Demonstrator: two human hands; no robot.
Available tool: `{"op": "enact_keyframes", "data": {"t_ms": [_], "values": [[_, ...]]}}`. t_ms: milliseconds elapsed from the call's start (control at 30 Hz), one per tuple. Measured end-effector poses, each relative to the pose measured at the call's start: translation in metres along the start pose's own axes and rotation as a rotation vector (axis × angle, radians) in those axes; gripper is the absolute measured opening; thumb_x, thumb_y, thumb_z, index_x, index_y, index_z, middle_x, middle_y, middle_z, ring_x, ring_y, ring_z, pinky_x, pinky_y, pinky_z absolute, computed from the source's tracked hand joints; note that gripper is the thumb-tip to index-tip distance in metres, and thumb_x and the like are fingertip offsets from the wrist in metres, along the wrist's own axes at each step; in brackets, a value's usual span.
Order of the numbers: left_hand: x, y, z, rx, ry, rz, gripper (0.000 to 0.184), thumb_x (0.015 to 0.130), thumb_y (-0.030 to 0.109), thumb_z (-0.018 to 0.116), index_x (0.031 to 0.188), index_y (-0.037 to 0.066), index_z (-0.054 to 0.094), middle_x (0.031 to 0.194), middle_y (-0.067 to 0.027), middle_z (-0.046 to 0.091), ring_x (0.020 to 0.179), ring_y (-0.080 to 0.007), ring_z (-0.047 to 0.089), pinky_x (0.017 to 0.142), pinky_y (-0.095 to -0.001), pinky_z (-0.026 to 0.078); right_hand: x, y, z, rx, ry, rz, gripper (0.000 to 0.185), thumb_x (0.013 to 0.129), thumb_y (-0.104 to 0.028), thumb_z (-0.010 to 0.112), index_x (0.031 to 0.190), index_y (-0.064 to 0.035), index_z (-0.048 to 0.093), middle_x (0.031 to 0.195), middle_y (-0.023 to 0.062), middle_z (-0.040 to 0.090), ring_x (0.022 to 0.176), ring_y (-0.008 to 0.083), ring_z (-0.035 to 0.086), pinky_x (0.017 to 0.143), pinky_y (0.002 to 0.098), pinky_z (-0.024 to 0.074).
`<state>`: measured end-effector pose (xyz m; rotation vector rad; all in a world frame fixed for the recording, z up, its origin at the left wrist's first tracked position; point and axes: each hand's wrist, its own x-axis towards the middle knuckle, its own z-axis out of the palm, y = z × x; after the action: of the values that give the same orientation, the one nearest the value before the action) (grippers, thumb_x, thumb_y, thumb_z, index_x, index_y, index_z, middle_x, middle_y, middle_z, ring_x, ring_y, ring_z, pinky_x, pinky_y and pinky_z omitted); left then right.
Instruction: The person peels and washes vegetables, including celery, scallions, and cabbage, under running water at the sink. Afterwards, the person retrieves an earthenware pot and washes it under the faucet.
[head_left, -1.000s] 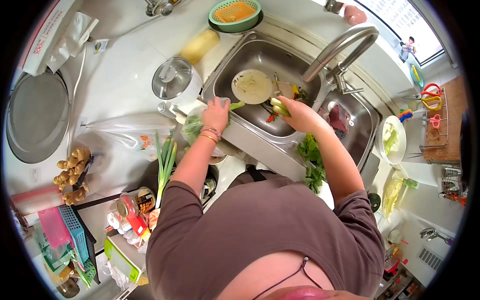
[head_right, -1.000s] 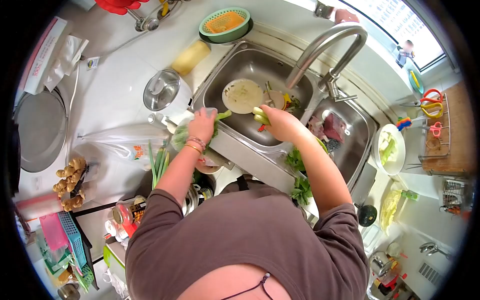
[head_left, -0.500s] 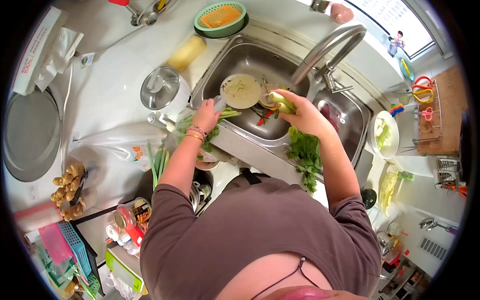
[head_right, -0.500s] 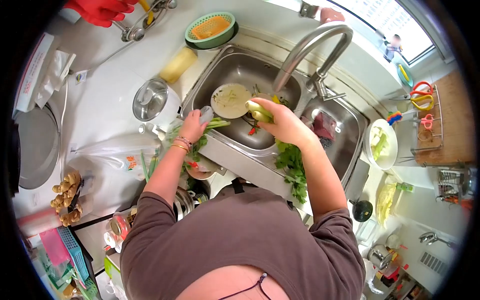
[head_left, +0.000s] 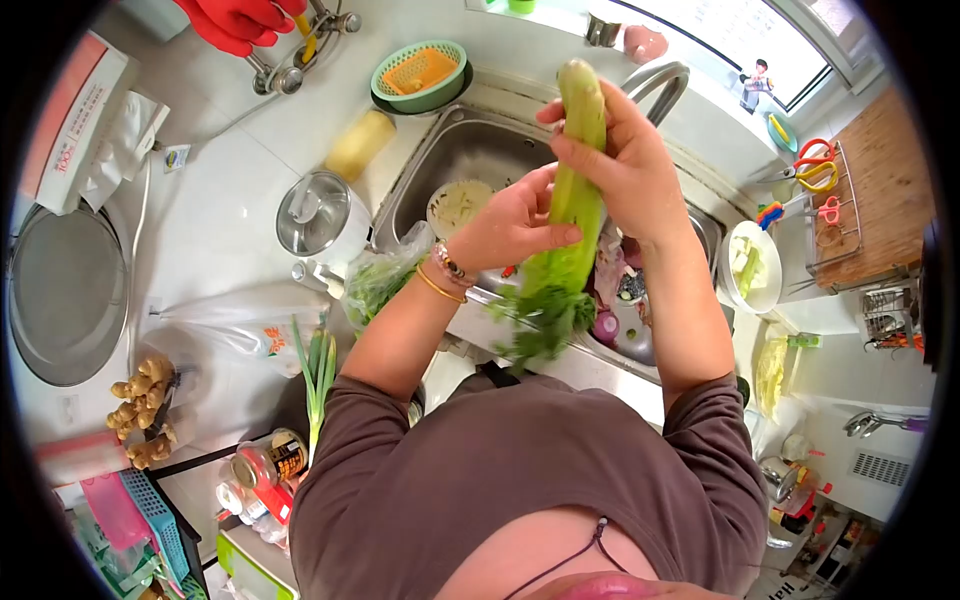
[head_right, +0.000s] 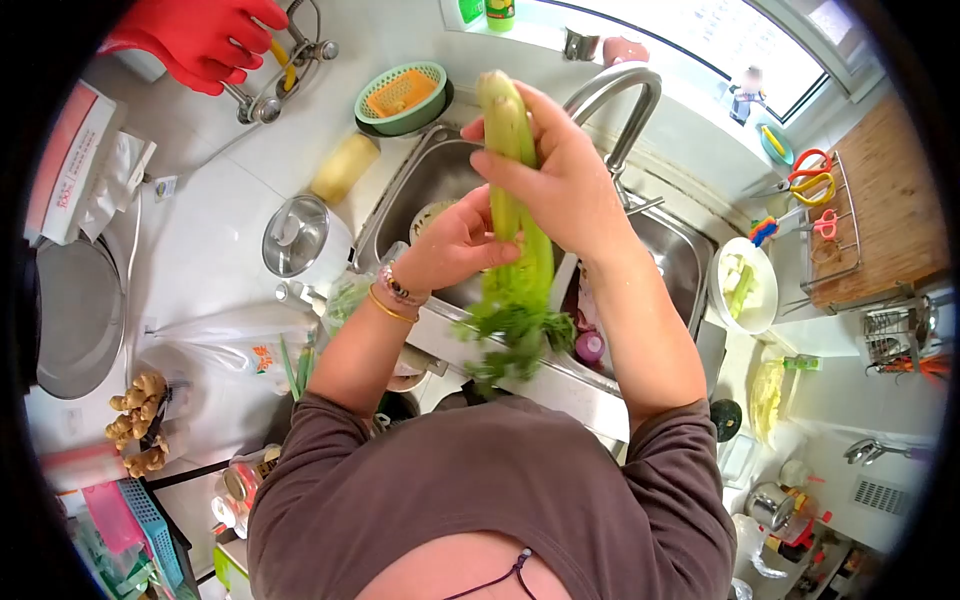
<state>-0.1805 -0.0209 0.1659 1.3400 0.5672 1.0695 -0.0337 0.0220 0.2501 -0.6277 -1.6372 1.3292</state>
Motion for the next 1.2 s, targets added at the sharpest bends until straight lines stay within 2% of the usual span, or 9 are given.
{"op": "enact_keyframes", "data": {"t_ms": [300, 567, 600, 733, 833, 967, 1067, 1133, 1200], "values": [[-0.055, -0.019, -0.021, 0.087, 0.152, -0.406, 0.040, 0.094, 0.038, 0.048, 0.111, 0.002, 0.057, 0.086, 0.0028, 0.056, 0.075, -0.0045, 0.050, 0.067, -0.0216, 0.044, -0.024, 0.082, 0.025, 0.648, 0.083, 0.270, 0.041, 0.084, -0.010, 0.064, 0.119, -0.0007, 0.045, 0.106, 0.0077, 0.056, 0.092, 0.0163, 0.058, 0.076, 0.0292, 0.0495], [-0.082, -0.116, -0.035, -0.235, 0.362, -0.658, 0.033, 0.093, 0.037, 0.050, 0.105, 0.007, 0.058, 0.071, -0.0028, 0.058, 0.055, -0.0107, 0.055, 0.050, -0.0249, 0.046, -0.074, 0.211, 0.003, 0.798, 0.171, 0.540, 0.064, 0.079, 0.012, 0.050, 0.138, -0.0037, 0.031, 0.131, 0.0115, 0.045, 0.112, 0.0268, 0.053, 0.094, 0.0408, 0.0431], [-0.079, -0.121, -0.034, -0.228, 0.364, -0.668, 0.033, 0.093, 0.037, 0.051, 0.104, 0.007, 0.058, 0.072, -0.0024, 0.058, 0.055, -0.0107, 0.055, 0.050, -0.0247, 0.046, -0.076, 0.215, -0.001, 0.745, 0.143, 0.538, 0.071, 0.078, 0.012, 0.049, 0.141, 0.0000, 0.021, 0.132, 0.0146, 0.044, 0.115, 0.0259, 0.050, 0.092, 0.0365, 0.0439], [-0.073, -0.160, -0.040, -0.201, 0.342, -0.767, 0.033, 0.092, 0.038, 0.052, 0.102, 0.007, 0.058, 0.074, -0.0016, 0.059, 0.061, -0.0109, 0.057, 0.055, -0.0256, 0.048, -0.082, 0.235, -0.038, -0.198, 0.017, 0.564, 0.055, 0.076, -0.002, 0.059, 0.127, 0.0056, 0.043, 0.115, 0.0182, 0.057, 0.103, 0.0234, 0.058, 0.085, 0.0303, 0.0468], [-0.071, -0.194, -0.044, -0.166, 0.337, -0.889, 0.036, 0.092, 0.038, 0.053, 0.105, 0.005, 0.058, 0.078, -0.0021, 0.060, 0.064, -0.0116, 0.057, 0.057, -0.0282, 0.047, -0.081, 0.251, -0.111, -0.925, 0.095, 0.287, 0.046, 0.072, 0.002, 0.050, 0.118, 0.0023, 0.052, 0.122, 0.0236, 0.051, 0.113, 0.0370, 0.050, 0.099, 0.0404, 0.0385], [-0.067, -0.216, -0.046, 0.289, 0.235, -0.959, 0.033, 0.091, 0.032, 0.055, 0.104, 0.003, 0.060, 0.077, -0.0016, 0.060, 0.059, -0.0127, 0.053, 0.054, -0.0300, 0.043, -0.049, 0.226, -0.191, -1.838, 0.148, 0.169, 0.049, 0.076, -0.004, 0.052, 0.125, -0.0020, 0.046, 0.130, 0.0172, 0.046, 0.123, 0.0331, 0.042, 0.100, 0.0469, 0.0356], [-0.053, -0.198, -0.046, 0.559, 0.218, -0.856, 0.032, 0.091, 0.025, 0.054, 0.116, 0.006, 0.057, 0.069, 0.0009, 0.056, 0.052, -0.0109, 0.048, 0.049, -0.0276, 0.040, -0.039, 0.226, -0.220, -1.804, -0.193, 0.575, 0.039, 0.080, -0.010, 0.051, 0.118, -0.0039, 0.054, 0.128, 0.0162, 0.049, 0.122, 0.0311, 0.043, 0.100, 0.0473, 0.0358], [-0.045, -0.192, -0.050, 0.219, 0.320, -0.765, 0.033, 0.092, 0.022, 0.052, 0.121, 0.007, 0.052, 0.067, 0.0017, 0.053, 0.051, -0.0088, 0.046, 0.047, -0.0250, 0.038, -0.018, 0.193, -0.194, -1.705, -0.359, 0.930, 0.033, 0.082, -0.012, 0.050, 0.113, -0.0053, 0.059, 0.124, 0.0158, 0.052, 0.119, 0.0297, 0.047, 0.099, 0.0475, 0.0360], [-0.037, -0.194, -0.056, -0.059, 0.371, -0.715, 0.033, 0.093, 0.018, 0.050, 0.125, 0.008, 0.046, 0.064, 0.0021, 0.049, 0.048, -0.0061, 0.043, 0.043, -0.0206, 0.035, -0.023, 0.200, -0.180, -1.812, -0.174, 0.613, 0.029, 0.083, -0.014, 0.052, 0.109, -0.0048, 0.062, 0.119, 0.0154, 0.056, 0.113, 0.0295, 0.052, 0.096, 0.0470, 0.0386]]}}
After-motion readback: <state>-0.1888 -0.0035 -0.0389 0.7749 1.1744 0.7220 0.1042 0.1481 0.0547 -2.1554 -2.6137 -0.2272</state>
